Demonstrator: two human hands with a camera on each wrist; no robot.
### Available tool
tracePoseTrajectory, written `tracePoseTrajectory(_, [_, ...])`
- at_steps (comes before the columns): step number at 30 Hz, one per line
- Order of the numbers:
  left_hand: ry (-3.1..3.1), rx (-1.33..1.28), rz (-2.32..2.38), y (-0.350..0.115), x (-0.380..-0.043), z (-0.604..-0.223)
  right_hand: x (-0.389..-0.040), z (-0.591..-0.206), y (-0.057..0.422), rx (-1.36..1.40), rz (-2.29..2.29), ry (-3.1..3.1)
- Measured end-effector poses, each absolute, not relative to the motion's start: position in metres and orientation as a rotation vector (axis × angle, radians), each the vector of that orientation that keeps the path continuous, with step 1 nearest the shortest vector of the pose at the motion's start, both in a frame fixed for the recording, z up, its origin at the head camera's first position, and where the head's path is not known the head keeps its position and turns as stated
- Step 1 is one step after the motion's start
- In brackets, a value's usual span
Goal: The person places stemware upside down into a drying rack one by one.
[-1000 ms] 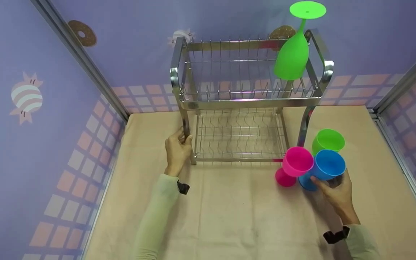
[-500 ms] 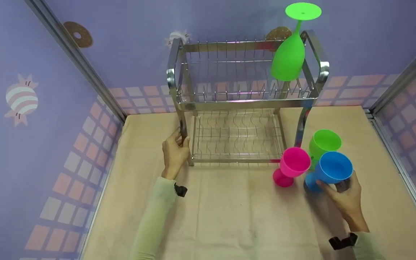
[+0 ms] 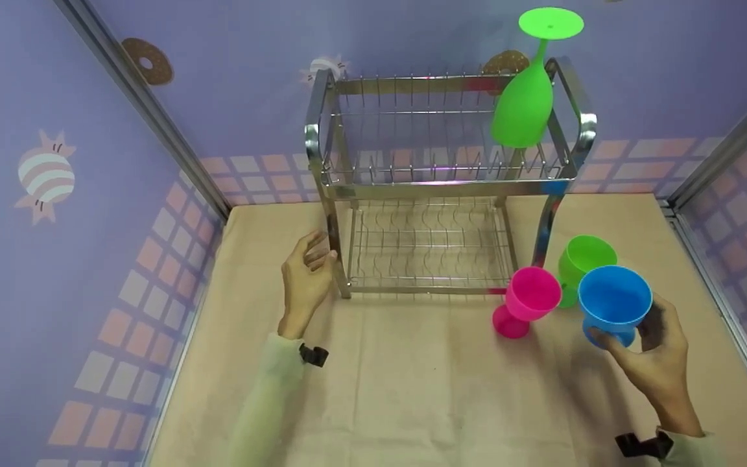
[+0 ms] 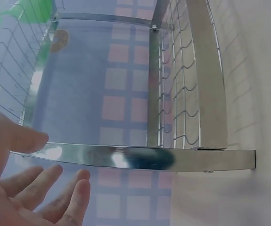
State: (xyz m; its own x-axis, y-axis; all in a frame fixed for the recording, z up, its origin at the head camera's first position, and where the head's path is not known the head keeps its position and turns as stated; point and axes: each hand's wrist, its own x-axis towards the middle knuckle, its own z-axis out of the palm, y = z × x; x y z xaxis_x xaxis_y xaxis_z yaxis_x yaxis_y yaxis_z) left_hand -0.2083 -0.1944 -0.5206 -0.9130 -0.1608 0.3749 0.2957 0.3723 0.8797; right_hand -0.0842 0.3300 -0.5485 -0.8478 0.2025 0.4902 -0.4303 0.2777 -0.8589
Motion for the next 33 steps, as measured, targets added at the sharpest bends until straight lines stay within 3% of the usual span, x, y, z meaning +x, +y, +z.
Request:
tracePoseTrajectory(14, [-2.319, -0.328, -1.542, -0.177, -0.175, -0.495, -0.093, -0.491, 0.306, 0.509, 1.14, -2.096])
tracePoseTrajectory(33, [-2.384, -0.665, -1.607, -0.137, -0.153, -0.484, -0.111, -0.478, 0.254, 0.592, 0.703, -2.267])
